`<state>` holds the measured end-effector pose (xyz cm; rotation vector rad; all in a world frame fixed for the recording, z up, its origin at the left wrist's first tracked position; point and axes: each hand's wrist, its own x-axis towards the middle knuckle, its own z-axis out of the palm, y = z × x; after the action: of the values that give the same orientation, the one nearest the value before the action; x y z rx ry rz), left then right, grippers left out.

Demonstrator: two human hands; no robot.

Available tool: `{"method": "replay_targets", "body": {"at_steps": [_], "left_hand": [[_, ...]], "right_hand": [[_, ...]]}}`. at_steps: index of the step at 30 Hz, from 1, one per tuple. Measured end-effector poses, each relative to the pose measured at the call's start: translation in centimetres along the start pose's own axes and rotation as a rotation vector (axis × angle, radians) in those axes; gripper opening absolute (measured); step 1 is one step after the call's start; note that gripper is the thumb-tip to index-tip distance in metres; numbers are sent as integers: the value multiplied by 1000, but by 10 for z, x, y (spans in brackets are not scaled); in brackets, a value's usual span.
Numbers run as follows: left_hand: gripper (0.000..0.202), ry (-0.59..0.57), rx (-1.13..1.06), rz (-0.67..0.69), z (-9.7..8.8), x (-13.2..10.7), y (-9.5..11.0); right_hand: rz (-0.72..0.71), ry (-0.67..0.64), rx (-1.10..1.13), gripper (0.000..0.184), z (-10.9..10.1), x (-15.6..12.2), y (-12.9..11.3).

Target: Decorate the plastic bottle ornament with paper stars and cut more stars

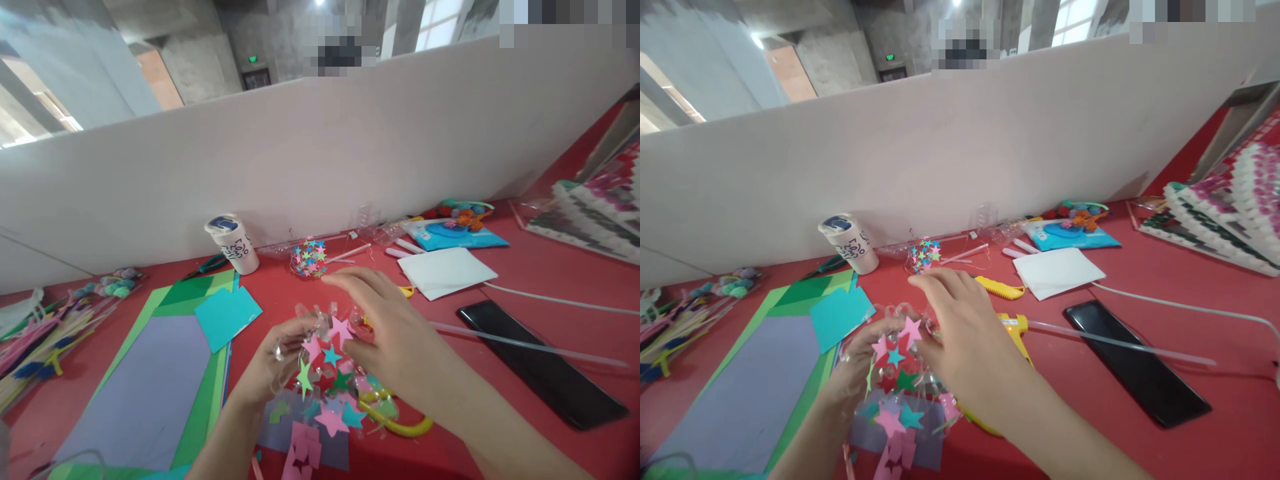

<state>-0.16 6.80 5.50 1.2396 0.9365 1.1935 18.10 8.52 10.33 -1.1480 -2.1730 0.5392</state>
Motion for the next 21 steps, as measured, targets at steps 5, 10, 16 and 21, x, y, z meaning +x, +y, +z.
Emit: {"method": "replay_targets", "body": {"at_steps": [5, 10, 16, 21], "left_hand": [[36, -92, -53, -50, -6, -3, -6], [38, -106, -30, -5, -8, 0, -5], [25, -129, 8, 54, -12, 4, -5], [33, -42, -25, 41, -7, 2, -6]], "right_hand": [[35, -13, 32, 56, 0, 0, -1], [50, -42, 71, 56, -1, 0, -2], [51, -60, 98, 58, 2, 3, -1], [16, 10, 63, 53, 2, 4, -1]]}}
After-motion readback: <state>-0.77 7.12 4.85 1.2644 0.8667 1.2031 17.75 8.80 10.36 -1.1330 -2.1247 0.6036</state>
